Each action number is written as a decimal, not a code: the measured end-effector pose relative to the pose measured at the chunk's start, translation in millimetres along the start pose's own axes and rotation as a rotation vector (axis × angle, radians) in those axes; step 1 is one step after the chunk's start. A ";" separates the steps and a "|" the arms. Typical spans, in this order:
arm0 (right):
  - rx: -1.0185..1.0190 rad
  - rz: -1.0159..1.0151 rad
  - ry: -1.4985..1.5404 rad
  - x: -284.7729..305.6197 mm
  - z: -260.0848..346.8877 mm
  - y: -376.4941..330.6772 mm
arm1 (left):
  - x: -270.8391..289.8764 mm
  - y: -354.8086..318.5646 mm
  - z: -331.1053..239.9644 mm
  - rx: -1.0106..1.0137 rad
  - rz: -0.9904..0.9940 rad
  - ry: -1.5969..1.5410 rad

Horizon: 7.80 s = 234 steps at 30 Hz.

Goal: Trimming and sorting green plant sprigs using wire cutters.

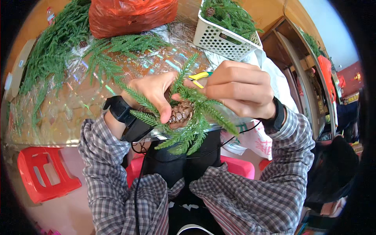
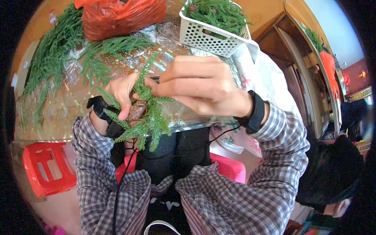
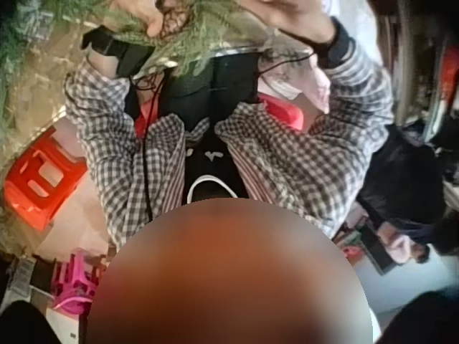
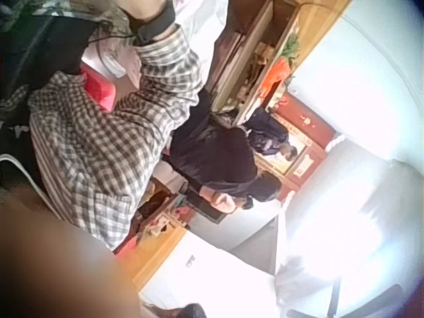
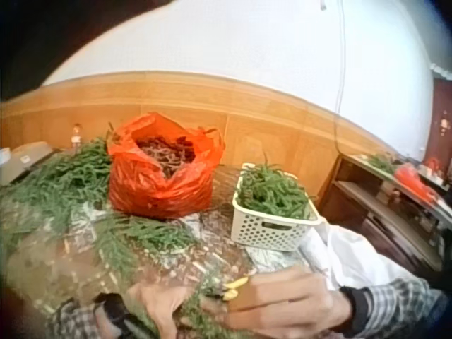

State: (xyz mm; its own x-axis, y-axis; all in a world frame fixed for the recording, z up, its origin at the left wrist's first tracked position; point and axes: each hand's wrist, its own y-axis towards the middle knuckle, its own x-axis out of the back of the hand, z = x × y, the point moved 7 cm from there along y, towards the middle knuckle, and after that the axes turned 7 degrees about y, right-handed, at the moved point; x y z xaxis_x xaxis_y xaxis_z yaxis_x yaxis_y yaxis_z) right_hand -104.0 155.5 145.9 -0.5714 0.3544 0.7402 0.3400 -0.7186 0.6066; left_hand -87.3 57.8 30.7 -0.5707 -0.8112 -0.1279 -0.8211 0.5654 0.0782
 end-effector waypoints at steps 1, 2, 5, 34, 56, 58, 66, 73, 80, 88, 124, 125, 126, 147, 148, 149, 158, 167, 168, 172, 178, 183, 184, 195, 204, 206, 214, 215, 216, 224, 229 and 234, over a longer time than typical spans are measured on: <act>0.005 0.012 0.007 -1.4 -0.5 0.9 | 7.4 3.1 15.0 0.012 0.064 0.067; 0.018 0.013 0.027 -3.3 -0.3 1.7 | 6.7 6.1 18.4 0.028 0.125 0.133; 0.050 0.022 0.083 -8.3 -0.8 3.9 | 8.1 -1.4 23.6 0.044 0.152 0.192; -0.450 0.281 0.185 -14.8 -31.9 4.1 | 2.4 5.8 1.7 0.107 -0.013 0.295; -0.758 0.211 0.084 -1.9 -75.7 -14.2 | 16.3 14.0 -30.5 0.060 -0.323 0.855; -0.662 0.195 -0.054 4.9 -81.4 -6.9 | 22.3 13.5 -45.7 -0.049 -0.508 1.057; -0.120 0.204 -0.711 7.1 -55.5 48.8 | 36.3 -9.9 -81.1 -0.208 -0.967 1.589; -0.523 -0.219 -0.296 14.8 -113.7 36.5 | 33.0 -15.7 -80.9 0.113 -1.075 2.184; -0.877 -0.445 0.186 8.2 -130.0 33.6 | 14.1 -13.2 -99.2 -0.082 -1.156 2.428; -0.228 -0.027 -0.445 6.4 -102.7 38.1 | 34.3 -27.8 -104.9 0.239 -0.996 1.628; 0.195 -0.205 -0.741 -5.8 -67.7 54.4 | 14.4 -44.1 -101.6 -0.199 -1.531 1.657; 0.195 -0.205 -0.742 -4.1 -67.2 54.7 | 5.4 -41.3 -106.7 -0.250 -1.507 1.802; -0.119 -0.238 -0.494 9.5 -86.7 54.6 | -4.0 -37.7 -111.5 -0.303 -1.476 1.946; -0.002 0.280 -0.455 -9.2 -74.2 34.3 | 24.8 -31.0 -95.1 -0.436 -0.816 1.809; 0.030 0.288 -0.473 -11.1 -70.4 35.1 | 26.4 -31.3 -93.7 -0.437 -0.818 1.811; 0.032 0.288 -0.474 -12.0 -69.0 35.7 | 31.6 -32.1 -91.9 -0.411 -0.819 1.735; 0.064 0.219 -0.516 -15.8 -72.8 28.2 | 49.2 -28.3 -70.9 -0.265 -0.872 1.311; 0.064 0.069 -0.579 -17.5 -72.5 23.9 | 64.8 -31.9 -46.8 -0.318 -0.987 0.648; 0.049 0.039 -0.584 -16.3 -73.3 22.9 | 65.4 -31.7 -46.2 -0.321 -0.989 0.650; -0.007 -0.021 -0.524 -13.4 -75.2 20.3 | 69.7 -27.6 -37.1 -0.360 -0.915 0.405; -0.067 -0.032 -0.443 -13.5 -75.8 17.8 | 61.5 -34.3 -43.9 -0.299 -0.953 0.597; -0.082 0.038 -0.452 -16.0 -76.4 14.5 | 59.2 -33.3 -37.2 -0.121 -0.938 0.758; -0.085 0.057 -0.455 -17.4 -76.7 14.3 | 57.8 -33.1 -37.3 -0.120 -0.937 0.759; -0.853 -0.322 0.424 -11.0 -130.7 -0.3 | -10.3 -18.1 -77.7 -0.338 -1.160 2.311; -0.800 0.075 0.125 -11.7 -115.2 0.4 | 24.2 -35.9 -71.8 -0.289 -1.046 1.747; -0.678 0.078 0.009 -6.0 -108.0 4.9 | 34.9 -37.8 -64.7 -0.273 -1.011 1.619; -0.270 0.166 -0.257 -5.5 -84.3 12.6 | 44.4 -36.7 -56.7 -0.250 -0.944 1.282; -0.292 0.186 -0.242 -7.3 -84.2 12.2 | 47.0 -37.6 -55.2 -0.248 -0.946 1.192; -0.314 0.206 -0.226 -9.0 -84.6 11.8 | 47.4 -38.0 -55.7 -0.246 -0.946 1.192; -0.331 0.153 -0.270 -5.5 -90.8 10.2 | 51.5 -41.2 -55.7 -0.256 -0.881 1.064; -0.297 0.139 -0.261 -7.7 -90.7 9.2 | 50.7 -38.3 -52.8 -0.258 -0.819 0.997; -0.364 0.163 -0.106 -7.9 -87.8 12.3 | 49.5 -36.7 -51.0 -0.253 -0.775 0.985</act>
State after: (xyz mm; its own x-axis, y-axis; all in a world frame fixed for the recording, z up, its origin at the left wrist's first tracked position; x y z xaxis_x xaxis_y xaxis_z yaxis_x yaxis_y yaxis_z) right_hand -160.8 91.3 122.1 -0.4449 0.2642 0.8557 0.1222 -0.9286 0.3503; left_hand -85.9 -10.8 71.8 0.3795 -0.7433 0.5510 -0.8574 -0.0588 0.5112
